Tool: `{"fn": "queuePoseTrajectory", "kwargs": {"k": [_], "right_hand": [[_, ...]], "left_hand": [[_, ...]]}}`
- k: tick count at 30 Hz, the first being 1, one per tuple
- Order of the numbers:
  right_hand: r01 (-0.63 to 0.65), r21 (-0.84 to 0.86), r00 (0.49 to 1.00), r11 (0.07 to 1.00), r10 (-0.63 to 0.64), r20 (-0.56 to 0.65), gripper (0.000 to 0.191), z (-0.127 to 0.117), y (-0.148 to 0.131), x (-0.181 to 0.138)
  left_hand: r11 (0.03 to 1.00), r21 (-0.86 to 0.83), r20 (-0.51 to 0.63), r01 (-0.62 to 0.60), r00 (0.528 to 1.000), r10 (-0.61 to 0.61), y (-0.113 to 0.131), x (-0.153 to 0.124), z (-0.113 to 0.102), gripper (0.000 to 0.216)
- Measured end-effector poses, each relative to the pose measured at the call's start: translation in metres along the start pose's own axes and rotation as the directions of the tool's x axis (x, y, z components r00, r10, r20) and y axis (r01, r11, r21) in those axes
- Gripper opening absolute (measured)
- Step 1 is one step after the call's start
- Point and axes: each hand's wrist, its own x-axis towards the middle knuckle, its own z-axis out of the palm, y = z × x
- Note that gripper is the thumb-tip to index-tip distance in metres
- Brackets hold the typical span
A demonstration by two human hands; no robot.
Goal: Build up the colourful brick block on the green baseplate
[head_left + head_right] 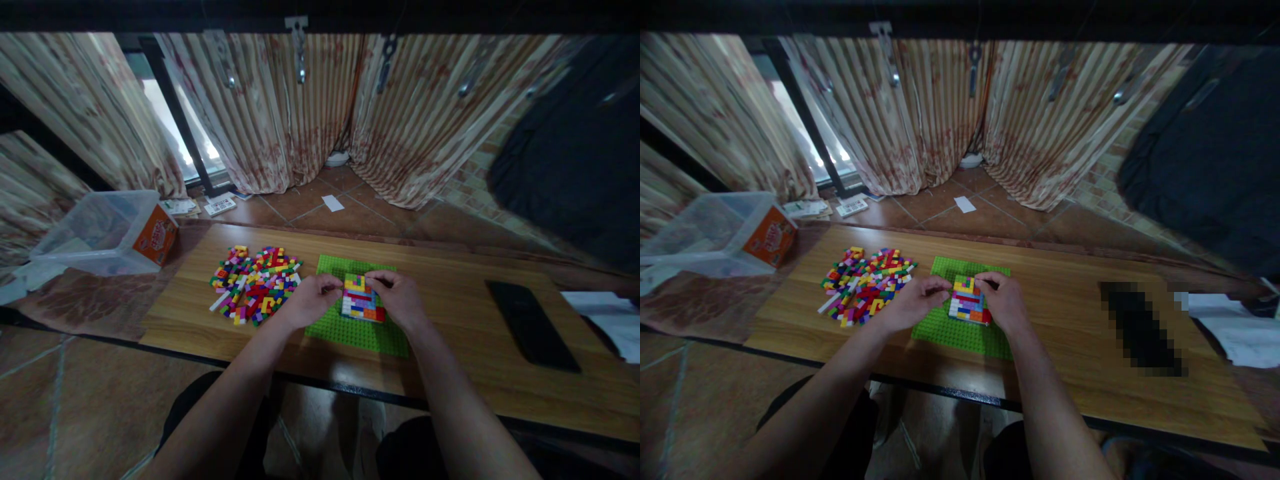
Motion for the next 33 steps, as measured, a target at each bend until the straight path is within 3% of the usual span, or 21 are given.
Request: {"fn": "queuePoseTrajectory", "kwargs": {"k": [5,9,13,16,22,33], "right_hand": [[0.014,-0.001,1.000,1.000,-0.014,0.023,0.026,-0.002,0.004,0.000],[0.029,-0.050,0.998,0.998,-0.026,0.061,0.029,-0.005,0.008,-0.002],[0.036,-0.052,0.998,0.998,-0.033,0.057,0.032,-0.008,0.009,-0.005],[0.030,-0.073,0.999,0.997,-0.027,0.037,0.033,-0.008,0.007,-0.005],[0.052,-0.125,0.998,0.991,-0.048,0.035,0.034,-0.006,0.002,-0.006],[0.052,-0.160,0.998,0.986,-0.045,0.049,0.034,-0.007,-0.001,-0.007]], "left_hand": [[0.996,0.086,-0.031,-0.029,0.999,0.031,0.000,-0.002,-0.005,0.021],[0.966,0.257,-0.128,-0.009,0.991,0.043,0.000,-0.003,-0.028,0.021],[0.867,0.476,-0.299,0.145,0.954,0.005,-0.001,-0.008,-0.056,0.024],[0.744,0.608,-0.369,0.277,0.928,-0.044,0.000,-0.012,-0.065,0.031],[0.615,0.725,-0.336,0.308,0.939,-0.074,0.002,-0.015,-0.056,0.031],[0.574,0.777,-0.275,0.258,0.960,-0.059,-0.002,-0.013,-0.050,0.032]]}}
